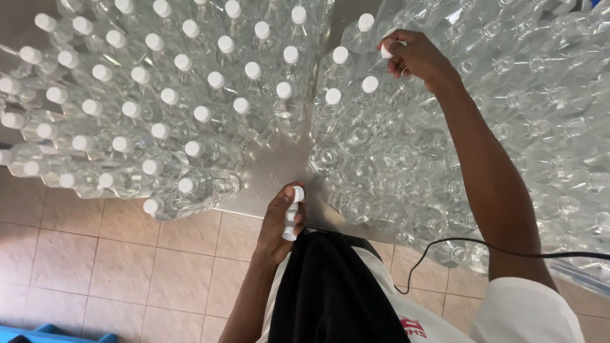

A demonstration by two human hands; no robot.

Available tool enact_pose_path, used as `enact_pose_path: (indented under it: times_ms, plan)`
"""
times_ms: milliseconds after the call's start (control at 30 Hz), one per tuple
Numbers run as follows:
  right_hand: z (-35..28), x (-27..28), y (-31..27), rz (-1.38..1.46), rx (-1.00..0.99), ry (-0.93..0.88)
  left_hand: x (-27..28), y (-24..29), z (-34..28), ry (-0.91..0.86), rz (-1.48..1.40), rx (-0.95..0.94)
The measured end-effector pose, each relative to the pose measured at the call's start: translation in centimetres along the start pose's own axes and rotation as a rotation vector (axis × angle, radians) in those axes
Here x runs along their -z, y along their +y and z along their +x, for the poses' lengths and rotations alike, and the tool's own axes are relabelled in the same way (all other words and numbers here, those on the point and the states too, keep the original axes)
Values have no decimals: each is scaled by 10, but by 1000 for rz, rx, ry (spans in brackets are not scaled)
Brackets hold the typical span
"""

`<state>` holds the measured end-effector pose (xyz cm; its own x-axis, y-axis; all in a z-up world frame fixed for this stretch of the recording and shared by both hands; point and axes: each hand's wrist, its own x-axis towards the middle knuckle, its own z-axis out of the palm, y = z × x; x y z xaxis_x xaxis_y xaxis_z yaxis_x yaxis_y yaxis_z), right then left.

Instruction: Arranging and screwing caps onto plastic water bottles on a production table

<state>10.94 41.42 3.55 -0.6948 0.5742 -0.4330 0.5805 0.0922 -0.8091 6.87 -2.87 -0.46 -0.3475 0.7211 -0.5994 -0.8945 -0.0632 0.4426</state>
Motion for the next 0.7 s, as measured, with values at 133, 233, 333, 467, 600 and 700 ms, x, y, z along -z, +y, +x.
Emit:
enact_pose_path:
  times_ms: [133, 233, 333, 467, 600, 700]
  plan:
    - [2, -5, 12, 80, 30, 27, 11, 2, -14, 2, 42, -26]
    - [7, -8, 13, 37, 43, 80, 18, -3, -19, -8, 25, -41]
    - [7, -13, 27, -24, 144, 87, 27, -4, -27, -90, 12, -31]
    - [-52, -61, -5, -751, 551, 576, 31, -5, -33, -122, -19, -141]
    - [-193, -150, -60, -218, 397, -67, 24, -4, -30, -8, 163, -257]
    - [-240, -196, -70, -137, 212, -272, 13, -1, -19, -15, 235, -356]
